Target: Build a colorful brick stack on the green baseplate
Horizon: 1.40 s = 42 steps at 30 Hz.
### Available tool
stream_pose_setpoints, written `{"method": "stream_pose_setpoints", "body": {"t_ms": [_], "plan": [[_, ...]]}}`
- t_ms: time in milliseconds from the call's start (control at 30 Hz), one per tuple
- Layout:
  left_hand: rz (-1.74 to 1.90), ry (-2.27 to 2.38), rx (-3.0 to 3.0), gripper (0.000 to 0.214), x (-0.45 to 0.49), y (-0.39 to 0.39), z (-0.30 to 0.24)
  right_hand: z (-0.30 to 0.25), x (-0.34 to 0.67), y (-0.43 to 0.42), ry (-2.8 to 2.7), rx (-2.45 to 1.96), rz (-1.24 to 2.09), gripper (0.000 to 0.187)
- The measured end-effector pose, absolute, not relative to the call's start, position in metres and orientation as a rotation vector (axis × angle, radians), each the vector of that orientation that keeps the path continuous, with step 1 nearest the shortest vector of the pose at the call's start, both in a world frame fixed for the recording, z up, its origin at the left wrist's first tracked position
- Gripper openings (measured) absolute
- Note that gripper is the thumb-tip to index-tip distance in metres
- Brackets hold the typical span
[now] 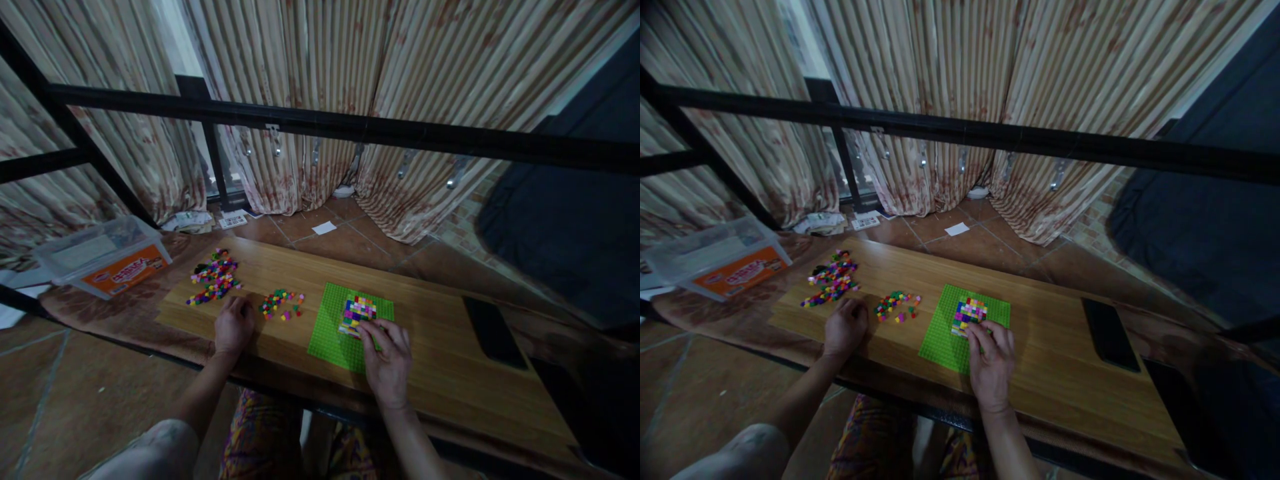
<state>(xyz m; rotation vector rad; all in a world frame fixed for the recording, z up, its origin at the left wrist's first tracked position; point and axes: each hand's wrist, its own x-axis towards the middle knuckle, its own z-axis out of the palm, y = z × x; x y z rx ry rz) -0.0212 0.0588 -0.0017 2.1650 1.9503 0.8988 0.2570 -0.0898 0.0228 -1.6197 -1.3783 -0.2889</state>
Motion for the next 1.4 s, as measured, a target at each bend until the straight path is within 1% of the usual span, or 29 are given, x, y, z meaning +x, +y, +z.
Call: {"method": "stream_pose_setpoints", "body": {"t_ms": [200,400,800,1100,1300,1400], "plan": [[0.896,1.954,2.161,0.017,-0.020,0.058,-0.001,0.025,0.258,-0.090,-1.377,-1.627,-0.337,0.016],[0.926,1.925,2.151,0.019,-0.020,0.058,-0.003,0.023,0.261,-0.095,-1.400,-1.590,-0.365,0.010],[0.931,1.902,2.147,0.018,-0.020,0.057,-0.002,0.021,0.266,-0.094,-1.478,-1.544,-0.369,0.011],[0.917,1.924,2.135,0.020,-0.018,0.056,-0.002,0.021,0.268,-0.092,-1.515,-1.530,-0.345,0.008],[0.917,1.921,2.118,0.018,-0.018,0.057,-0.004,0.022,0.269,-0.094,-1.498,-1.538,-0.333,0.011],[0.925,1.902,2.125,0.018,-0.019,0.056,-0.003,0.024,0.266,-0.099,-1.391,-1.553,-0.348,0.018]]}}
